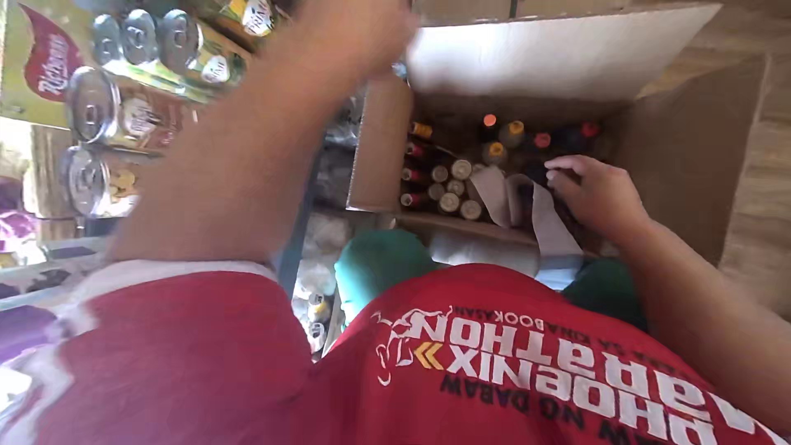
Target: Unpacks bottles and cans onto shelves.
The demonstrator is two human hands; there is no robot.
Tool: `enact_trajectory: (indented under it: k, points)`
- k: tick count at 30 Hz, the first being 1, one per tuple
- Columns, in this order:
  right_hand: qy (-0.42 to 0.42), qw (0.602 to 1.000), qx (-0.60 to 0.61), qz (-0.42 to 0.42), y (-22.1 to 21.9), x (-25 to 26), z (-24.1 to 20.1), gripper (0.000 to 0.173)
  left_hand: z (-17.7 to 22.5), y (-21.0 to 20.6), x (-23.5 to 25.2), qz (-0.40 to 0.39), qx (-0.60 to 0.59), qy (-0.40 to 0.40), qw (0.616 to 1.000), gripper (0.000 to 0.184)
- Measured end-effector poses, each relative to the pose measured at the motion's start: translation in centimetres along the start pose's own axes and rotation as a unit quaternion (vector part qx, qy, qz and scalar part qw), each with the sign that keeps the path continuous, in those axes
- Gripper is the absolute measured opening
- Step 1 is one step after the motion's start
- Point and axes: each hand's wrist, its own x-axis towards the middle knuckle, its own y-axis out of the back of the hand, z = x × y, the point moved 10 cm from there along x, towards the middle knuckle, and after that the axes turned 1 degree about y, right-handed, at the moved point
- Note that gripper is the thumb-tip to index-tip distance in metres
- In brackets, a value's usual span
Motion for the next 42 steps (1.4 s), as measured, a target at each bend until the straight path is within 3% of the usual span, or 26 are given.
enact_trajectory:
  k: [4, 9, 18, 22, 26, 32, 37, 42]
  points:
    - [-0.012, 1.000, 0.009, 0.001, 0.2, -0.1, 0.1, 0.026, 1.5, -14.5, 2.5, -0.176, 0.040, -0.010, 0.983, 0.029]
    - [-0.017, 1.000, 0.022, -0.002, 0.6, -0.3, 0.1, 0.025, -2.2, -24.5, 7.3, -0.194, 0.043, 0.062, 0.978, 0.034]
    - [-0.012, 0.999, 0.025, -0.020, -0.2, 0.1, 1.0, 0.027, -4.7, -30.9, 9.8, -0.175, 0.134, 0.166, 0.961, 0.047]
    - [0.014, 1.000, 0.022, 0.000, -0.2, -0.1, 0.4, 0.027, -4.4, -31.7, 9.4, -0.220, 0.215, 0.117, 0.944, 0.047]
    - [0.016, 1.000, 0.020, -0.001, -0.2, -0.1, 0.1, 0.027, -3.1, -30.8, 9.0, -0.218, 0.149, 0.043, 0.964, 0.029]
    - [0.028, 0.999, 0.015, 0.003, -0.1, -0.1, -0.3, 0.028, -0.7, -26.5, 7.9, -0.116, -0.043, -0.004, 0.992, 0.032]
    - [0.002, 1.000, 0.013, -0.021, -0.2, -0.1, 0.2, 0.032, -2.4, -15.0, 4.0, -0.026, -0.197, 0.029, 0.980, 0.042]
    - [-0.018, 0.999, 0.011, -0.039, -0.3, 0.2, 0.3, 0.033, -5.0, -1.3, -1.7, 0.046, -0.199, 0.115, 0.972, 0.042]
